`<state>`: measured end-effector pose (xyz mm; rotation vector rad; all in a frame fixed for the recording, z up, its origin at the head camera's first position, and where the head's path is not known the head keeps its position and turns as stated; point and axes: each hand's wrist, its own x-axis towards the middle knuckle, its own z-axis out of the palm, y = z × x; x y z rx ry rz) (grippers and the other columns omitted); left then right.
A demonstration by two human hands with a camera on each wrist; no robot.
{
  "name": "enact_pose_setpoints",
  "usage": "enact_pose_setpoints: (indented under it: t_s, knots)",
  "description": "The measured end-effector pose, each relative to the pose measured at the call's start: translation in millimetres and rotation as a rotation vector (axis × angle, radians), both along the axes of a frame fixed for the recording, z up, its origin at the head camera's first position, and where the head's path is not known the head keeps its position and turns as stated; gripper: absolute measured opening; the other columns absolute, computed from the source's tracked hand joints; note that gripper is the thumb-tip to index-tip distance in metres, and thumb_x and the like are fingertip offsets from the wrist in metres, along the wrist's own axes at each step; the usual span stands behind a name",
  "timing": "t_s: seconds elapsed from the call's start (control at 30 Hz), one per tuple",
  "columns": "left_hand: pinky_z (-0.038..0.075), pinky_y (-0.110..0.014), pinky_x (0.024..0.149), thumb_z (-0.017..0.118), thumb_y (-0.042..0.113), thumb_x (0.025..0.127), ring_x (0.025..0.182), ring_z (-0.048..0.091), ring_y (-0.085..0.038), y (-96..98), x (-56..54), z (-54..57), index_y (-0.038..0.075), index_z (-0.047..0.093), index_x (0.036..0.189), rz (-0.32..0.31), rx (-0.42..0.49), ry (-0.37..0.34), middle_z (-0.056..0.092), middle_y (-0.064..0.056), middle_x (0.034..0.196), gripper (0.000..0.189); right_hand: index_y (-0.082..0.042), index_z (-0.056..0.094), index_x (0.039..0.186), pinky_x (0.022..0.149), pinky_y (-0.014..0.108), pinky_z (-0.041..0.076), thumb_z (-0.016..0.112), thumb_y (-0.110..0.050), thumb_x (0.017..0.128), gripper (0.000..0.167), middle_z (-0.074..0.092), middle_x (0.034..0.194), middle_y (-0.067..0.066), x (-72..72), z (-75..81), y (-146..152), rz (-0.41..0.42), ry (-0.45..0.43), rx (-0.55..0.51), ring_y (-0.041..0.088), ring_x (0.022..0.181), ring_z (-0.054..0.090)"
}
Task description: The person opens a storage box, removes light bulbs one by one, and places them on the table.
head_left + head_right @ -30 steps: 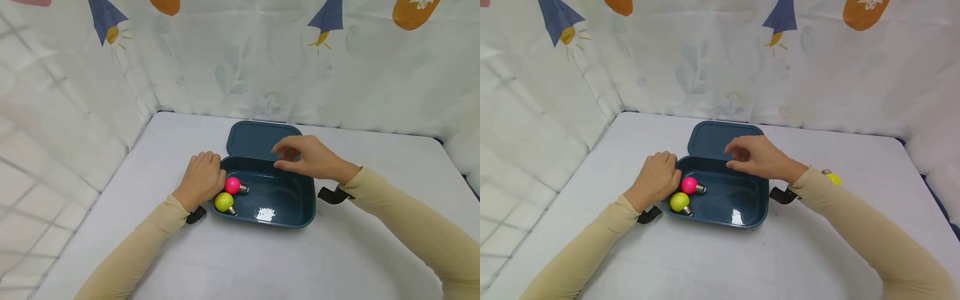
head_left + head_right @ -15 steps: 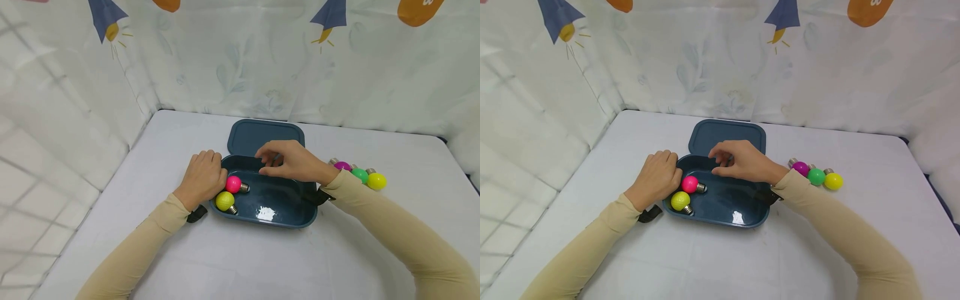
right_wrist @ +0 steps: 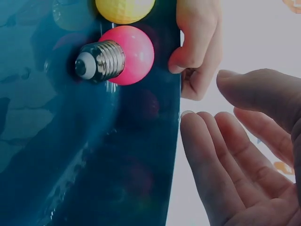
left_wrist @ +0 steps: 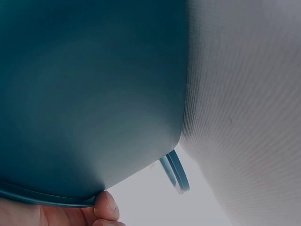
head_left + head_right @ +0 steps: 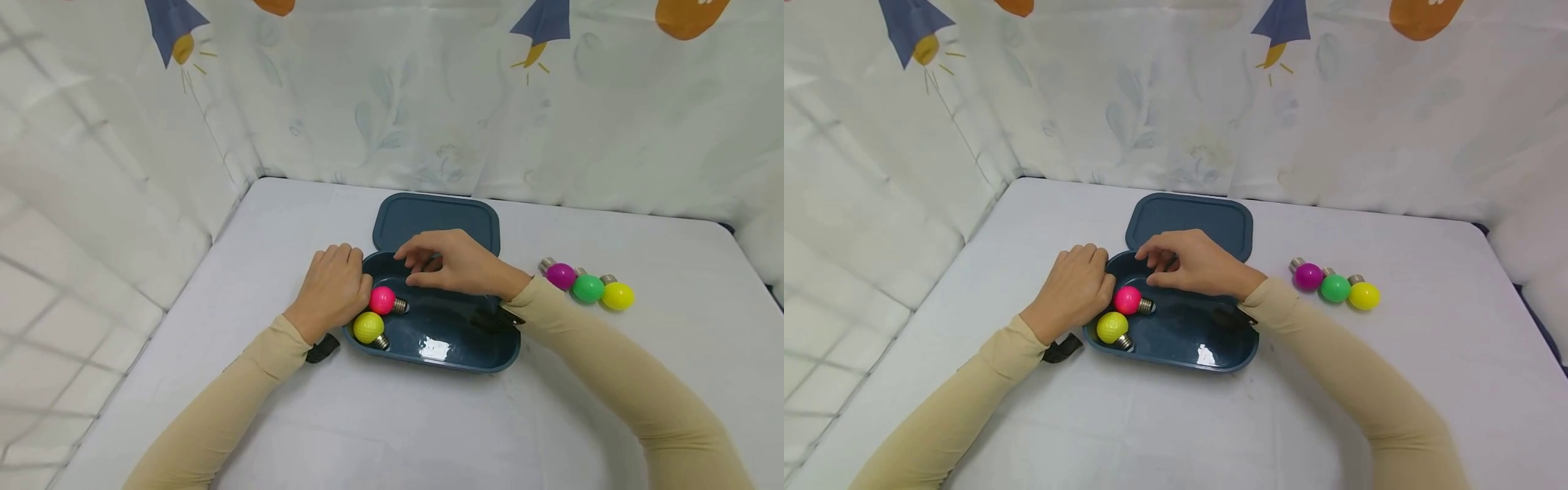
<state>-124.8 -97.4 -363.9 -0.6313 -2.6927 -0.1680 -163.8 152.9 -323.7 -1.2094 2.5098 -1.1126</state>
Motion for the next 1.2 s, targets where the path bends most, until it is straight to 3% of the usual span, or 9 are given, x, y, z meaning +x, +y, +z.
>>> enact_pose_setpoints:
  t_s: [0.27, 0.57, 1.2]
  knots:
    - [0.029, -0.035, 0.063, 0.052, 0.015, 0.092, 0.067, 0.044, -0.027, 0.4, -0.2, 0.4, 0.002, 0.053, 0.078, -0.015, 0.0, 0.022, 0.047, -0.011, 0.072, 0.019, -0.006, 0.067, 0.132, 0.088, 0.034, 0.063, 0.083, -0.013, 0.086, 0.049, 0.074, 0.118, 0.014, 0.5, -6.2, -13, 0.054, -0.09, 0.038, 0.017, 0.099, 0.073]
    - [0.03, -0.035, 0.063, 0.052, 0.016, 0.093, 0.069, 0.046, -0.028, 1.2, -0.3, 1.1, 0.001, 0.055, 0.079, -0.008, -0.007, 0.009, 0.049, -0.011, 0.073, 0.02, -0.006, 0.067, 0.134, 0.086, 0.027, 0.062, 0.085, -0.017, 0.084, 0.054, 0.07, 0.126, 0.01, 1.1, -15.0, -21, 0.09, -0.124, 0.094, 0.023, 0.11, 0.069]
    - [0.029, -0.035, 0.061, 0.051, 0.015, 0.093, 0.066, 0.044, -0.028, -1.6, 0.1, 1.0, 0.002, 0.053, 0.077, -0.013, -0.02, 0.031, 0.047, -0.01, 0.071, 0.02, -0.014, 0.067, 0.131, 0.084, 0.018, 0.058, 0.082, -0.018, 0.085, 0.048, 0.067, 0.122, 0.004, 0.8, -33.5, -34, 0.139, -0.107, 0.226, 0.013, 0.101, 0.067]
